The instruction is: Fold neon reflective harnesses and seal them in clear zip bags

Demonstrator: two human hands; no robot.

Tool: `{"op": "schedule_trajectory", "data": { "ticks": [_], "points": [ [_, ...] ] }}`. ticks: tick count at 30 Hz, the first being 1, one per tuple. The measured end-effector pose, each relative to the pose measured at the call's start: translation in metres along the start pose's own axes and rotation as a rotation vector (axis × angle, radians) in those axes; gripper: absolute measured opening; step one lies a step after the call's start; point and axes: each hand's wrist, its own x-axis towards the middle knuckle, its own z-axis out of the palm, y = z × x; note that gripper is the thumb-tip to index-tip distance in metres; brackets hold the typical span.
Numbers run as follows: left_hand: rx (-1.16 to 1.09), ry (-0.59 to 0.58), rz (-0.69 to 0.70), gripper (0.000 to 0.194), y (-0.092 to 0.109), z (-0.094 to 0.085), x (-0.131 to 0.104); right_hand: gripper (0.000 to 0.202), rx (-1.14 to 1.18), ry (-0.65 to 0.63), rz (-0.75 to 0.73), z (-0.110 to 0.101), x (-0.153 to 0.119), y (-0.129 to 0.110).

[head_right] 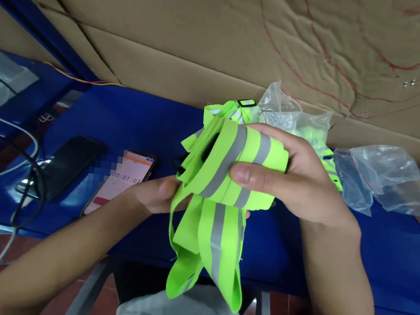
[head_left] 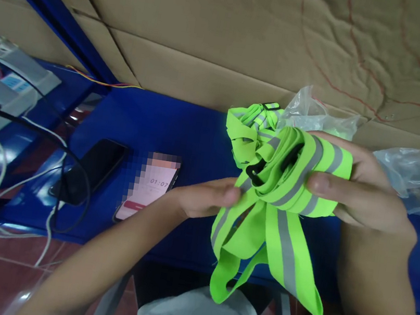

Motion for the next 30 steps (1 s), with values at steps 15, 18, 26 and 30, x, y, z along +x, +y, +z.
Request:
{"op": "schedule_trajectory", "data": {
  "ticks": [15,18,26,30],
  "points": [
    [-0.203,0.061,-0.047,0.065,-0.009,0.008,0.007,0.042,-0.247,0.138,-0.091,-0.002,-0.002,-0.001],
    [-0.368,-0.024,-0.129,0.080,-0.008,0.011,0.004,0.046,-0.331,0.126,-0.117,0.002,-0.001,-0.001],
    [-0.440,0.035,-0.253,0.056,-0.006,0.016,0.011,0.051,-0.767,0.114,-0.353,0.010,0.000,0.005],
    [-0.528,0.210,-0.211,0.046,-0.010,0.018,0.013,0.055,-0.984,0.059,-0.516,0.012,-0.003,0.010]
  ]
}}
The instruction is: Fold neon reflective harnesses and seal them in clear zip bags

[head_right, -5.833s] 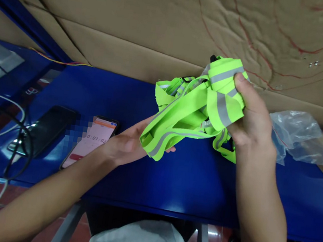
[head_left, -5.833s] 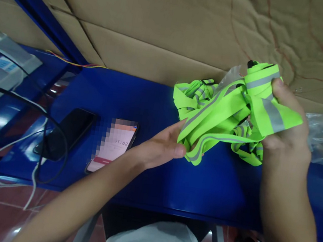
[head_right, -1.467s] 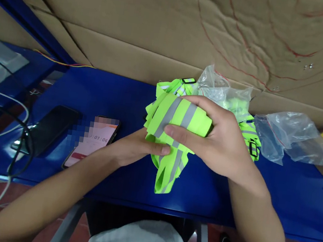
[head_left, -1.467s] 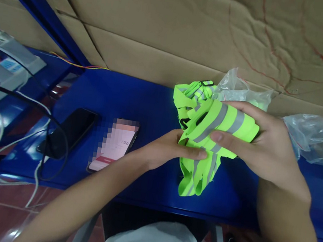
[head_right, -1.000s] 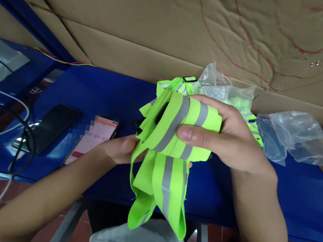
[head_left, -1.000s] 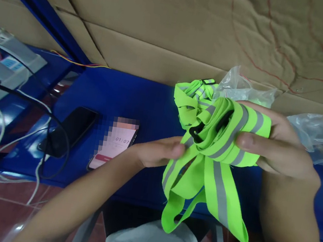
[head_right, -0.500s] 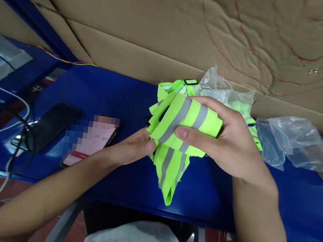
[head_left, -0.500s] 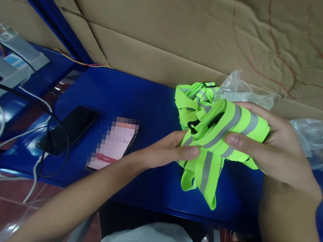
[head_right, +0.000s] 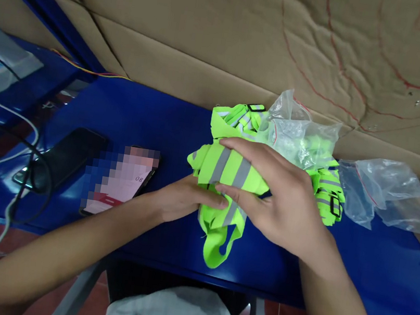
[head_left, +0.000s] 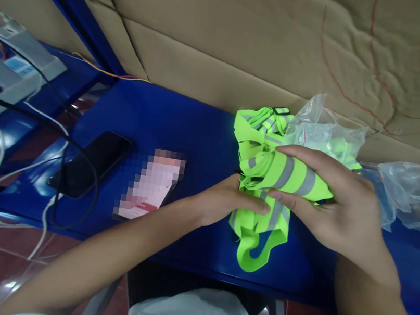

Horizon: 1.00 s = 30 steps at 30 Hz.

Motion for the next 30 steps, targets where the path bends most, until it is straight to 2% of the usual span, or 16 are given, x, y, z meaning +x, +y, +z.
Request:
{"op": "schedule_trajectory", "data": {
  "ticks": [2,6,9,13,17,20,25,27,30],
  "points": [
    [-0.070,0.002,0.004,0.041,-0.003,0.000,0.001,0.056,-0.059,0.001,-0.057,0.002,-0.002,-0.001],
    [-0.135,-0.139,-0.056,0.035,-0.004,0.004,0.000,0.059,-0.092,0.004,-0.140,0.006,-0.003,0.002],
    [-0.157,-0.186,-0.057,0.032,0.000,0.007,-0.004,0.066,-0.104,-0.014,-0.213,0.010,-0.002,0.006],
    [-0.156,-0.220,-0.045,0.037,0.006,0.007,-0.010,0.070,-0.153,-0.035,-0.288,0.015,0.000,0.012],
    [-0.216,-0.164,0.099,0.063,0.012,0.006,-0.011,0.066,-0.181,-0.097,-0.282,0.017,0.002,0.014],
    [-0.236,-0.106,0.152,0.072,0.019,0.006,-0.008,0.067,-0.149,-0.194,-0.242,0.012,0.004,0.013],
    [-0.158,0.024,0.184,0.050,0.020,0.000,0.001,0.062,0.103,-0.497,-0.210,-0.003,0.006,0.011],
    [-0.092,0.064,0.160,0.045,0.016,-0.002,0.003,0.057,0.222,-0.435,-0.129,-0.007,0.007,0.014],
    [-0.017,0.064,0.140,0.046,0.009,-0.004,0.004,0.060,0.290,-0.169,0.077,-0.007,0.009,0.021]
  ]
}}
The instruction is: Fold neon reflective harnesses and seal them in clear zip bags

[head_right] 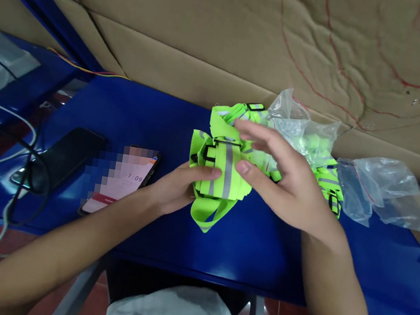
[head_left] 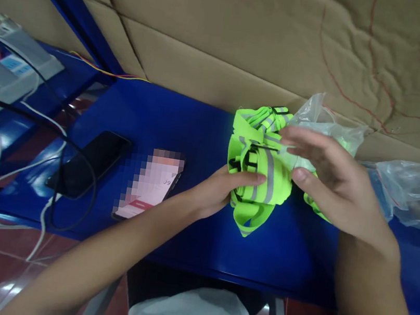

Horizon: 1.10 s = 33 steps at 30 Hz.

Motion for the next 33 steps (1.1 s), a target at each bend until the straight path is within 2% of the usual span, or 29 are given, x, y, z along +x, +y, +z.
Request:
{"op": "schedule_trajectory", "data": {
  "ticks": [1,2,4,5,7,12,16,20,24,27,30,31,33],
  "points": [
    [0.021,-0.016,-0.004,0.046,-0.002,0.000,-0.001,0.066,-0.003,0.020,0.048,0.000,0.001,0.004],
    [0.040,-0.038,-0.016,0.046,-0.003,0.000,-0.002,0.075,-0.013,-0.021,0.085,0.001,0.003,0.008],
    [0.059,-0.074,-0.043,0.045,-0.004,0.000,-0.004,0.085,-0.016,-0.182,0.148,0.004,0.005,0.016],
    [0.057,-0.081,-0.053,0.045,-0.004,0.000,-0.004,0.084,0.000,-0.242,0.164,0.006,0.006,0.019],
    [0.023,-0.070,-0.045,0.051,-0.003,0.000,-0.004,0.075,0.050,-0.263,0.152,0.009,0.009,0.022],
    [-0.122,-0.019,-0.001,0.068,-0.004,0.000,0.002,0.066,0.033,-0.101,0.116,0.016,0.010,0.024],
    [-0.200,0.006,0.003,0.062,-0.007,-0.002,0.006,0.063,-0.106,0.023,0.120,0.020,0.008,0.024],
    [-0.149,0.037,0.003,0.052,-0.008,0.001,0.004,0.060,-0.147,0.117,0.135,0.020,0.008,0.021],
    [-0.007,0.060,0.039,0.053,-0.006,0.005,0.000,0.061,-0.020,0.122,0.213,0.018,0.012,0.031],
    [0.011,0.038,0.046,0.064,-0.005,0.003,0.003,0.065,0.088,0.121,0.268,0.021,0.015,0.047],
    [-0.026,0.044,0.070,0.070,-0.002,-0.003,0.007,0.056,0.026,0.243,0.185,0.026,0.016,0.053],
    [-0.032,0.050,0.081,0.068,-0.001,-0.004,0.008,0.052,-0.028,0.244,0.126,0.027,0.015,0.050],
    [-0.028,0.046,0.100,0.063,0.002,-0.006,0.008,0.056,-0.149,0.145,0.016,0.026,0.013,0.041]
  ]
}}
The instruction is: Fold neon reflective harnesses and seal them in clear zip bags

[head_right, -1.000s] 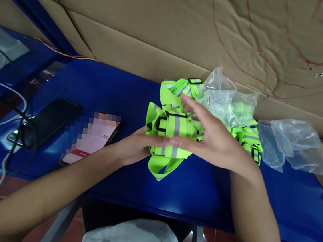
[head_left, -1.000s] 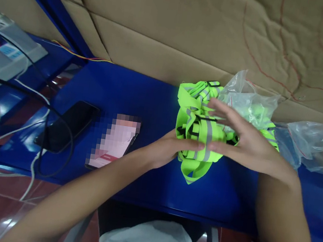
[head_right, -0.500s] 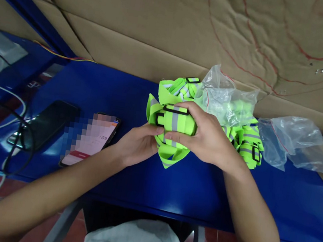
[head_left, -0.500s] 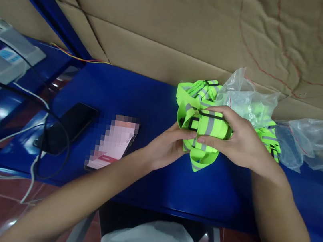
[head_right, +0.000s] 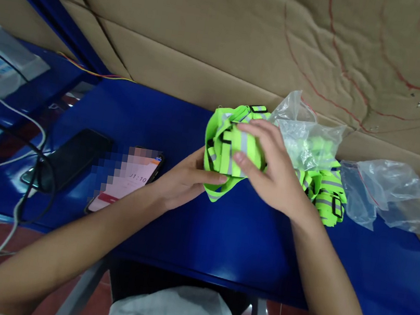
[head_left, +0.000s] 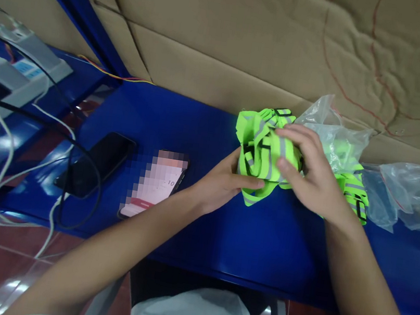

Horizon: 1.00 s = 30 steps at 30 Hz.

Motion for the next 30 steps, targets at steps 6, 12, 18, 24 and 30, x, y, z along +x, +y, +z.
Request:
{"op": "schedule_trajectory", "data": {
  "ticks": [6,12,18,24,30],
  "points": [
    [0.074,-0.032,-0.005,0.063,0.005,0.000,-0.005,0.084,-0.214,-0.086,-0.119,-0.017,-0.005,-0.022],
    [0.291,0.020,-0.037,0.049,-0.008,-0.005,-0.007,0.045,-0.194,0.381,0.026,-0.014,-0.004,-0.018],
    [0.383,-0.129,-0.061,0.055,-0.026,-0.001,-0.009,0.037,-0.015,0.503,0.257,-0.006,0.001,0.005],
    [0.638,-0.359,-0.062,0.067,0.003,-0.003,-0.013,0.046,0.246,0.351,0.288,-0.021,0.000,0.009],
    [0.594,-0.090,0.498,0.084,0.033,0.003,-0.023,0.044,0.152,0.369,0.256,-0.035,-0.010,-0.018]
  ]
}}
